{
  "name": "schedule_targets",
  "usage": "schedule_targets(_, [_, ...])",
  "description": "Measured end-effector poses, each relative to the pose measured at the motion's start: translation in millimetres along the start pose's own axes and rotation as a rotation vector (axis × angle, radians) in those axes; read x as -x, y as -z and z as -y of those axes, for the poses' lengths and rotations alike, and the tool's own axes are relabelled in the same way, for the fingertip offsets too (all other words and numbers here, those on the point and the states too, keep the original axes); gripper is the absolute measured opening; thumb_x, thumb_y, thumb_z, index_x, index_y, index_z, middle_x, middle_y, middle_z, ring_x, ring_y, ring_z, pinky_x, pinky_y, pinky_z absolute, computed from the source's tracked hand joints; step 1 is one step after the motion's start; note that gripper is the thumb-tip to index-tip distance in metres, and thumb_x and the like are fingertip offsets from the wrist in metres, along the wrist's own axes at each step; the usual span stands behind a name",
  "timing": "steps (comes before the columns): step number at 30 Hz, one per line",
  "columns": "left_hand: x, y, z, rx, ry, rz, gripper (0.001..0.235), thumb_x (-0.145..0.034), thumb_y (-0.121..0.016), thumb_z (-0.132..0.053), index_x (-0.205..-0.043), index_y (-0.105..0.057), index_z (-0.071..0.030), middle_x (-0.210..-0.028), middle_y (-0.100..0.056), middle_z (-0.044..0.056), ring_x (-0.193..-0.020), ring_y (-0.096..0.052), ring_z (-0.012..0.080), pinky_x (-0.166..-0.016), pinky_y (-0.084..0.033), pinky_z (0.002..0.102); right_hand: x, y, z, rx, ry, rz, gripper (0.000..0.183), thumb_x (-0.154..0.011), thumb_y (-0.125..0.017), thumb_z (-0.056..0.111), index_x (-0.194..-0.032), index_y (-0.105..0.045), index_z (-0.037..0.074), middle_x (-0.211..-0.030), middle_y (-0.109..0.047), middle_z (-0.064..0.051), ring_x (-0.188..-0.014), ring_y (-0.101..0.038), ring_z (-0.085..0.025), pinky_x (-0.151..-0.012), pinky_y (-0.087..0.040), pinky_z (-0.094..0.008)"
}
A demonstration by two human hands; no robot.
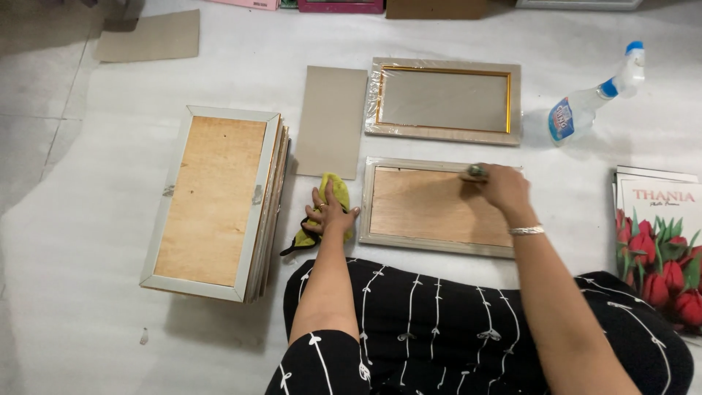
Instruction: Cleaning and preparing picture frames using a brush and cloth
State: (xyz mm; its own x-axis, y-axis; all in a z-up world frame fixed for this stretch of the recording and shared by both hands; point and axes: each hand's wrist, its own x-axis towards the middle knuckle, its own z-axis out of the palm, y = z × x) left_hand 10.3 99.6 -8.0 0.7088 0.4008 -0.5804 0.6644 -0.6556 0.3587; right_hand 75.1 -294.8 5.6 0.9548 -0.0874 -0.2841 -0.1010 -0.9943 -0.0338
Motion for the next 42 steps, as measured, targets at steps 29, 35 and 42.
schedule_targets(29, [0.3,2.9,-5.0,-0.049,0.026,-0.006,0.111,-0.086,-0.077,-0.047,-0.158,0.006,-0.052,-0.17,0.013,0.001,-0.15,0.004,0.0471,-0.113,0.001,0.076,40.4,67.2,-85.8,0.084,-0.212,-0.053,0.033,-0.094,-0.066,0.046,-0.114,-0.077,0.023,-0.089,-0.079,-0.009,-0.078,-0.074,-0.027,-0.066,-0.056,-0.039])
schedule_targets(35, [-0.5,3.2,-6.2,-0.055,0.049,-0.018,0.113,-0.083,-0.079,-0.045,-0.158,0.005,-0.053,-0.172,0.015,0.001,-0.15,0.005,0.0482,-0.114,0.001,0.073,61.3,94.3,-58.7,-0.386,-0.266,-0.044,0.041,-0.097,-0.067,0.04,-0.118,-0.071,0.005,-0.091,-0.078,-0.016,-0.075,-0.074,-0.029,-0.067,-0.055,-0.036])
schedule_targets(42, [7.1,9.1,-10.1,-0.07,0.048,-0.014,0.111,-0.084,-0.078,-0.045,-0.159,0.003,-0.051,-0.172,0.012,0.002,-0.15,0.002,0.0477,-0.115,0.001,0.073,84.8,87.3,-63.6,-0.414,-0.306,0.113,0.059,-0.104,-0.057,0.049,-0.107,-0.068,-0.009,-0.08,-0.075,-0.019,-0.059,-0.072,-0.028,-0.058,-0.056,-0.033])
